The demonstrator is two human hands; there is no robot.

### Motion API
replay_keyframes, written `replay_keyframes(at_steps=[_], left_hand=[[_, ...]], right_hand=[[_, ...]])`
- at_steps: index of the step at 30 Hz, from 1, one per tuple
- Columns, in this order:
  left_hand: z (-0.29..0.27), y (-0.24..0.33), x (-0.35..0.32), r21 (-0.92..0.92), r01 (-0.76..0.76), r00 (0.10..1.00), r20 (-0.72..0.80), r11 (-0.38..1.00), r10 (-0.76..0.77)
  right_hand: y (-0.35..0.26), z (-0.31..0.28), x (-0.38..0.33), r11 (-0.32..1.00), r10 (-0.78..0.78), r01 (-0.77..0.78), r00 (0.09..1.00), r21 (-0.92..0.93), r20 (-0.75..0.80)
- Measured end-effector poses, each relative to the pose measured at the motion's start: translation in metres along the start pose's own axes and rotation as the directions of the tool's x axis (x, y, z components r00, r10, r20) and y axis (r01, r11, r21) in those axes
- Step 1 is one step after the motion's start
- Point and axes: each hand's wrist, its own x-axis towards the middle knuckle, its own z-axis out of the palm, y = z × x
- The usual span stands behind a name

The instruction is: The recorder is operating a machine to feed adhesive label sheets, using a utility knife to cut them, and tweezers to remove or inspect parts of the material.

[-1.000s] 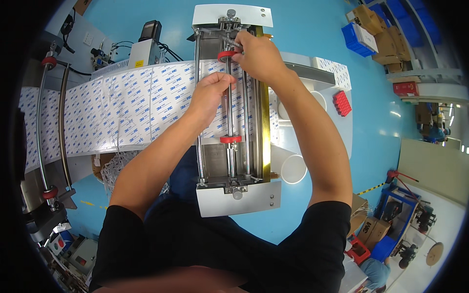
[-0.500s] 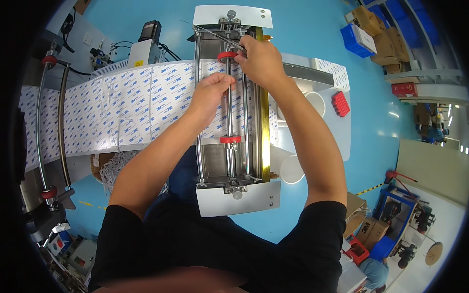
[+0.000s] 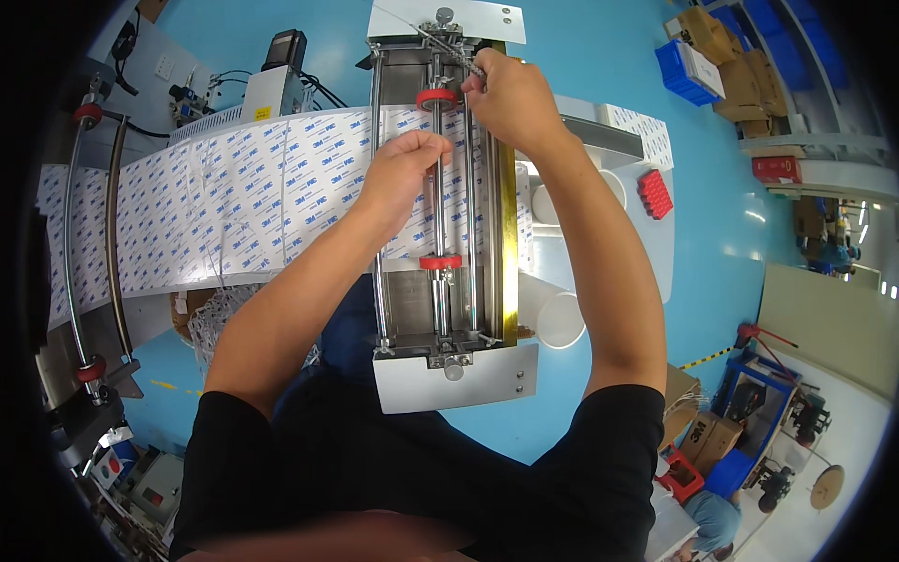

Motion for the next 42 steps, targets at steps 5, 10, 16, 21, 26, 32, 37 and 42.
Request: replay_keyframes(at_steps=[5, 10, 16, 21, 26, 32, 37, 42], left_hand=[[0.0, 0.001, -0.001, -0.001, 0.012, 1.0, -0.012, 1.0, -0.012], [0.0, 0.001, -0.001, 0.006, 0.012, 1.0, -0.004, 1.0, -0.012], [0.001, 0.001, 0.0, -0.006, 0.016, 1.0, -0.013, 1.0, -0.016], [0.001, 0.001, 0.001, -0.013, 0.025, 1.0, -0.015, 1.0, -0.026], [0.0, -0.002, 0.001, -0.005, 0.007, 0.999, -0.034, 1.0, -0.007], [0.002, 0.001, -0.002, 0.007, 0.016, 1.0, -0.024, 1.0, -0.016], [0.002, 0.001, -0.001, 0.009, 0.01, 1.0, -0.024, 1.0, -0.01], [0.002, 0.0, 0.0, -0.016, 0.03, 0.999, -0.043, 0.999, -0.031]], right_hand=[[-0.004, 0.007, -0.003, 0.996, -0.003, 0.008, 0.999, -0.084, 0.051], [-0.013, 0.01, -0.008, 0.99, -0.01, 0.012, 1.0, -0.139, 0.016], [-0.011, 0.023, -0.011, 0.987, -0.107, 0.093, 0.988, -0.128, -0.112], [-0.003, 0.02, -0.01, 0.968, -0.117, 0.097, 0.99, -0.23, -0.074], [-0.006, 0.017, -0.007, 0.984, -0.148, 0.136, 0.984, -0.112, -0.099], [-0.003, 0.012, -0.008, 0.988, -0.081, 0.071, 0.994, -0.137, -0.069], [-0.016, 0.008, 0.0, 0.995, -0.096, 0.099, 0.984, 0.013, -0.148], [-0.022, 0.013, 0.001, 0.869, -0.452, 0.433, 0.892, -0.24, -0.027]])
